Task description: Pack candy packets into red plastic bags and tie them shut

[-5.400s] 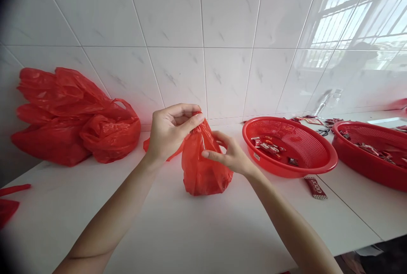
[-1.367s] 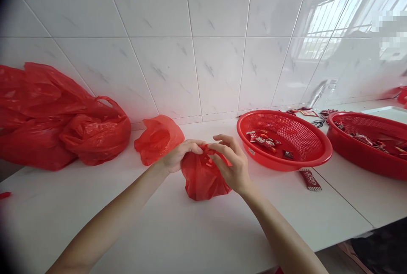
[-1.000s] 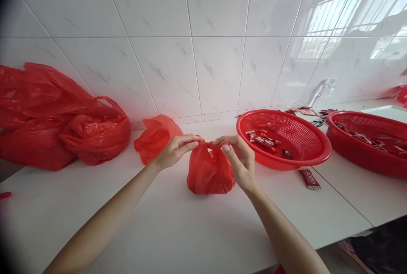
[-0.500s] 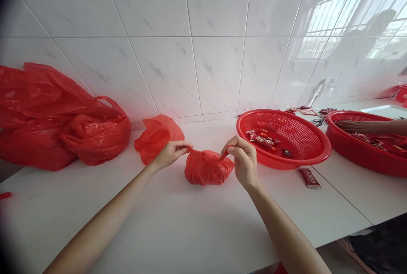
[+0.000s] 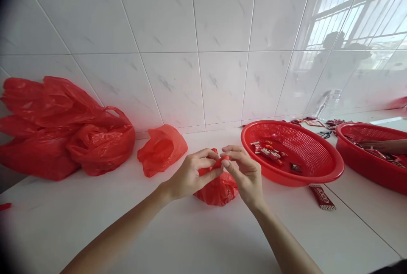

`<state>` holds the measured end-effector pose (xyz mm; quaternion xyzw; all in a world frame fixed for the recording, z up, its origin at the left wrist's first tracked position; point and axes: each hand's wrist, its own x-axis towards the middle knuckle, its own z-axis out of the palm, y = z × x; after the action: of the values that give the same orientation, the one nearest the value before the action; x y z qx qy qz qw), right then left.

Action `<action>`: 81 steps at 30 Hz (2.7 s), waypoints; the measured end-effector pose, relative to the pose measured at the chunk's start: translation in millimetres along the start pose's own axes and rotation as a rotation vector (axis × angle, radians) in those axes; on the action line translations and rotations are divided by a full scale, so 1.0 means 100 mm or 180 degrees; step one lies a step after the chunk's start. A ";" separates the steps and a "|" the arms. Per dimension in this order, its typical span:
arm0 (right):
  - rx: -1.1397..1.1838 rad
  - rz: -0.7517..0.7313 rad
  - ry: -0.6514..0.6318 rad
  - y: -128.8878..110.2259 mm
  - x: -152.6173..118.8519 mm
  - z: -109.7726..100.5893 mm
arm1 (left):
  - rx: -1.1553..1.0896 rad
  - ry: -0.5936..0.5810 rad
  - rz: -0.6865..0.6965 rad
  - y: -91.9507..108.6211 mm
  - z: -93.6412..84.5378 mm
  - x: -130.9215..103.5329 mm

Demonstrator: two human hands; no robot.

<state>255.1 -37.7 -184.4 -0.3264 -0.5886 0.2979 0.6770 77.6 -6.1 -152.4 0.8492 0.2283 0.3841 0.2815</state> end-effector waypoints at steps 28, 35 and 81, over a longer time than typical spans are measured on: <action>0.0081 0.1208 -0.2054 0.35 -0.06 0.16 | -0.0930 0.0909 -0.0390 -0.10 -0.17 0.15; -0.0066 0.1031 -0.1938 0.34 -0.07 0.17 | -0.0808 0.0845 -0.0296 -0.07 -0.16 0.13; -0.0620 0.0416 -0.0607 0.26 -0.11 0.20 | 0.0544 0.0436 -0.0390 -0.34 -0.35 -0.11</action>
<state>233.8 -28.7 -209.2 -0.3984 -0.6538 0.3126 0.5623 37.7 22.7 -161.2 0.8263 0.3304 0.4024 0.2147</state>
